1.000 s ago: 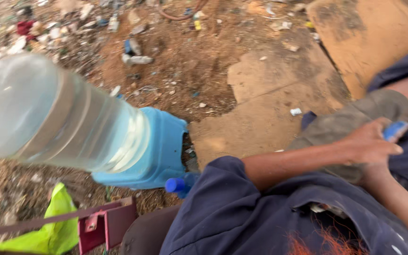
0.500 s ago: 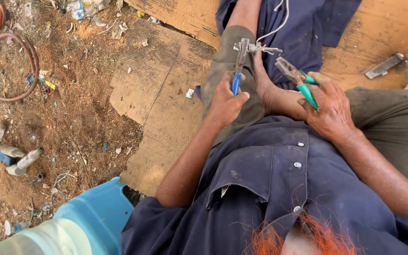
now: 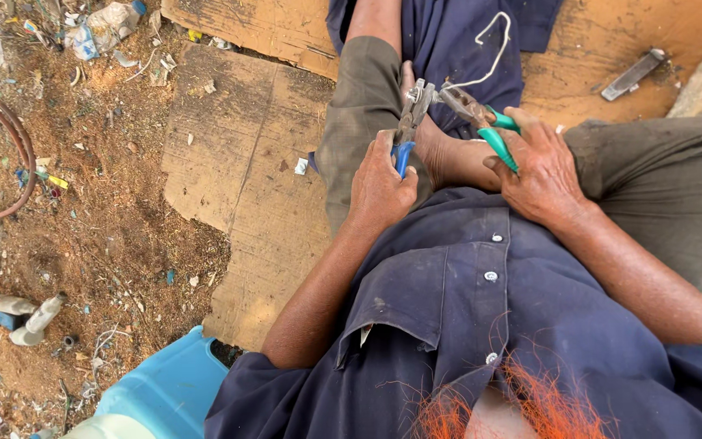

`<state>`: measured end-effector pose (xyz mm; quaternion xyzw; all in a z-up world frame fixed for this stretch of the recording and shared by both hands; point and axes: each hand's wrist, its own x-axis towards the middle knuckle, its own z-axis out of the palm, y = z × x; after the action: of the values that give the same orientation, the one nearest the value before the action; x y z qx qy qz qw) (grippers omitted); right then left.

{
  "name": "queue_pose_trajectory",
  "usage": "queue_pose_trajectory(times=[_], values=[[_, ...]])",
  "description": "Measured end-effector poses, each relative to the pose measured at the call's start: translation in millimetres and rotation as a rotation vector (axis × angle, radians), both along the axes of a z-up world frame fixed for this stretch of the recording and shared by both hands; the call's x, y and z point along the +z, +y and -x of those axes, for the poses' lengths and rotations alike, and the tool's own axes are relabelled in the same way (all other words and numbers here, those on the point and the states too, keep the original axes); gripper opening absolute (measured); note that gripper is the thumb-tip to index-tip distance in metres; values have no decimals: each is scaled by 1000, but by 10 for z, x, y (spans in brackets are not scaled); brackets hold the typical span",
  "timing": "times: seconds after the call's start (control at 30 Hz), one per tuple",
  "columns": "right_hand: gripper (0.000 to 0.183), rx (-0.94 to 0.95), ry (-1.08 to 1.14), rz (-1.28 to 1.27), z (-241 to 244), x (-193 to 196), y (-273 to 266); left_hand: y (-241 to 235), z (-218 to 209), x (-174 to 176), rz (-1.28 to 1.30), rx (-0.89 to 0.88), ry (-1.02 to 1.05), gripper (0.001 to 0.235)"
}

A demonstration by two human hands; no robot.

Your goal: The person sits on the ground and uses two pairs of pliers to cut a coiled metal wire. One plier holds the wire while the other cuts it into small pieces, which fall onto the cardboard below.

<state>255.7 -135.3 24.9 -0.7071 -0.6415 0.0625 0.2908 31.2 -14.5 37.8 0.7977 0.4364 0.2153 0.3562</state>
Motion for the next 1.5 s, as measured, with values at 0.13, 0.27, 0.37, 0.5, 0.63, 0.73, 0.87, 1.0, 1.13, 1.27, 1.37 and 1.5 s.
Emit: queue_pose_trajectory(times=[0.13, 0.27, 0.37, 0.5, 0.63, 0.73, 0.87, 1.0, 1.13, 1.27, 1.37, 1.5], values=[[47, -8, 181, 103, 8, -31, 10, -31, -72, -45, -58, 10, 68, 58], [42, 30, 357, 173, 8, -55, 40, -52, -163, -19, -133, 2, 177, 63], [41, 38, 441, 210, -6, -110, 47, -67, -234, 24, -182, -11, 248, 65], [40, 2, 550, 330, -34, -213, 78, -89, -327, 70, -233, -25, 300, 67], [41, 10, 472, 273, -50, -257, 105, -97, -420, 78, -168, -37, 345, 63], [43, -66, 456, 346, -41, -244, 99, -100, -469, 50, -113, -49, 362, 60], [48, -170, 307, 381, -24, -212, 51, -133, -532, -44, 16, -54, 329, 58], [52, -149, 253, 353, -30, -190, 41, -132, -568, -108, 50, -43, 293, 55], [49, -152, 248, 380, -36, -185, 44, -129, -586, -126, 108, -74, 335, 59], [44, -186, 177, 380, -41, -148, 52, -140, -620, -125, 96, -73, 292, 61], [48, -226, 148, 288, -70, -82, 47, -146, -665, -114, 36, -56, 204, 61], [81, -332, 134, 84, -232, 31, 84, -65, -840, 13, -123, -61, 81, 64]])
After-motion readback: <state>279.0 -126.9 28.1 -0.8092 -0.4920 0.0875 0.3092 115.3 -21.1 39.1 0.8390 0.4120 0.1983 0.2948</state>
